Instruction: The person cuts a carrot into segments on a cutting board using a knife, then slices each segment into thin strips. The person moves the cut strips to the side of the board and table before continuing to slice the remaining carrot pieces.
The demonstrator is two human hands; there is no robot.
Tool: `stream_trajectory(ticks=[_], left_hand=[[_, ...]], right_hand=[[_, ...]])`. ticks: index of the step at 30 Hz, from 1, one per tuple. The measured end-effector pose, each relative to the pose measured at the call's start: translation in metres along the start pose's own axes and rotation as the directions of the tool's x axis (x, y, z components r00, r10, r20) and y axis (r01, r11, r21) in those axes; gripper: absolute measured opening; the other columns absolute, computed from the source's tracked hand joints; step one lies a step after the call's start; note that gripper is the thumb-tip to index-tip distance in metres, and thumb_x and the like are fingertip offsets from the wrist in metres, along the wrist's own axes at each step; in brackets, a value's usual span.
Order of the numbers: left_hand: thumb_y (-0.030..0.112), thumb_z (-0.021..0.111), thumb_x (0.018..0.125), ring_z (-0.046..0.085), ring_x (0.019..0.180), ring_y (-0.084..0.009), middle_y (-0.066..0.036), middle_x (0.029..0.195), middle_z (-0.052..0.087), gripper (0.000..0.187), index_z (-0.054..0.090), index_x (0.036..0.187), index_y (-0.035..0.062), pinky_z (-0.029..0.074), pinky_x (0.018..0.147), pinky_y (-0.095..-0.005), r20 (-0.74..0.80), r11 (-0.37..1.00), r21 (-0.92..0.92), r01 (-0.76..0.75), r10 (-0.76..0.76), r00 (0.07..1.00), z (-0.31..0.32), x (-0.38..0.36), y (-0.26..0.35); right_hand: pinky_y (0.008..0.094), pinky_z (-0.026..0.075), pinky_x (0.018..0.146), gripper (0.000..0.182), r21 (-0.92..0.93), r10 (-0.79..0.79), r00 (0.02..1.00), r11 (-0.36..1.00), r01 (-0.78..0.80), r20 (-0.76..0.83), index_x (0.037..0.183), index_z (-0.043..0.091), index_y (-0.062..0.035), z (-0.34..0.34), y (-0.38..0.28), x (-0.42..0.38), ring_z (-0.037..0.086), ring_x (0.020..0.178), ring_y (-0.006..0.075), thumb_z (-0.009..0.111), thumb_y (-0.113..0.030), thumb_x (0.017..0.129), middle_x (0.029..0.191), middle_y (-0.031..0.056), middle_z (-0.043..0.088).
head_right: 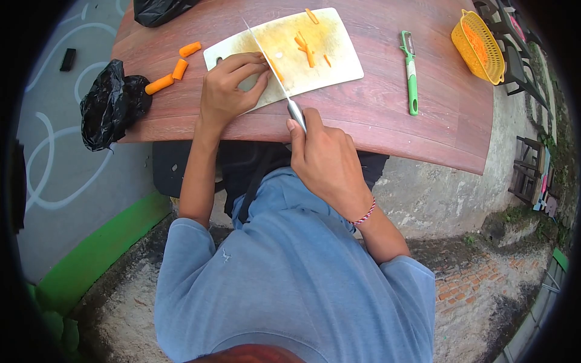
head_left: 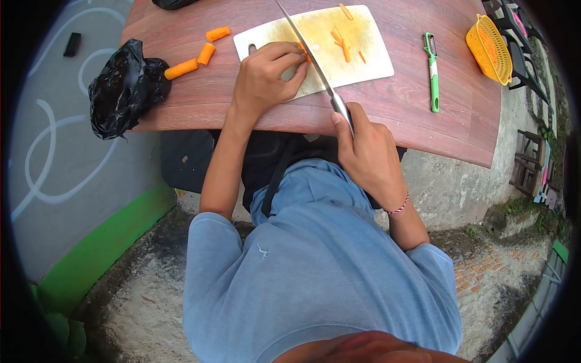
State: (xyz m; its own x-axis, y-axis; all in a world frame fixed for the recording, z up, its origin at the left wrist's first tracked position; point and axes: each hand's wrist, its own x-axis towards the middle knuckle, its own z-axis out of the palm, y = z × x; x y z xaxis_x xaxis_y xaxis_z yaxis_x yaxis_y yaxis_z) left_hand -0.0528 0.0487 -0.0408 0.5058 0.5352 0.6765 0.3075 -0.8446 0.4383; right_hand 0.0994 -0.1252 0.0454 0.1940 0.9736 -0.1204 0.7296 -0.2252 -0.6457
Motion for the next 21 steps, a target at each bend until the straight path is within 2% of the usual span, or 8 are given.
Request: stream_trajectory(ticks=[14, 16, 21], left_hand=[[0.008, 0.085, 0.080, 0.078, 0.094, -0.0257, -0.010, 0.099, 0.080, 0.010, 0.081, 0.089, 0.0051, 0.063, 0.082, -0.0361, 0.004, 1.000, 0.010, -0.016, 0.016, 1.000, -0.001, 0.001, -0.001], [0.002, 0.084, 0.079, 0.078, 0.096, -0.0258, -0.011, 0.102, 0.080, 0.016, 0.081, 0.094, 0.0023, 0.063, 0.084, -0.0356, 0.025, 1.000, 0.003, 0.012, -0.012, 1.000, -0.002, 0.000, -0.001], [0.005, 0.085, 0.079, 0.078, 0.094, -0.0253, -0.010, 0.100, 0.080, 0.013, 0.081, 0.092, 0.0039, 0.063, 0.083, -0.0357, 0.008, 1.000, 0.000, -0.007, 0.007, 1.000, 0.000, 0.000, -0.002]], right_hand=[[0.0617, 0.052, 0.065, 0.033, -0.016, -0.044, 0.999, 0.999, 0.044, -0.023, 0.103, 0.059, 0.0071, 0.008, -0.004, 0.034, 0.065, 0.063, 0.0542, 0.057, -0.026, 0.108, 0.064, 0.0329, 0.063], [0.0617, 0.052, 0.064, 0.033, -0.011, -0.041, 0.999, 0.999, 0.041, -0.028, 0.102, 0.059, 0.0071, 0.011, -0.003, 0.034, 0.065, 0.063, 0.0542, 0.057, -0.026, 0.108, 0.064, 0.0329, 0.063], [0.0612, 0.052, 0.063, 0.033, -0.014, -0.036, 0.999, 0.999, 0.036, -0.032, 0.102, 0.060, 0.0066, 0.010, 0.000, 0.025, 0.065, 0.062, 0.0539, 0.058, -0.026, 0.108, 0.063, 0.0328, 0.062]])
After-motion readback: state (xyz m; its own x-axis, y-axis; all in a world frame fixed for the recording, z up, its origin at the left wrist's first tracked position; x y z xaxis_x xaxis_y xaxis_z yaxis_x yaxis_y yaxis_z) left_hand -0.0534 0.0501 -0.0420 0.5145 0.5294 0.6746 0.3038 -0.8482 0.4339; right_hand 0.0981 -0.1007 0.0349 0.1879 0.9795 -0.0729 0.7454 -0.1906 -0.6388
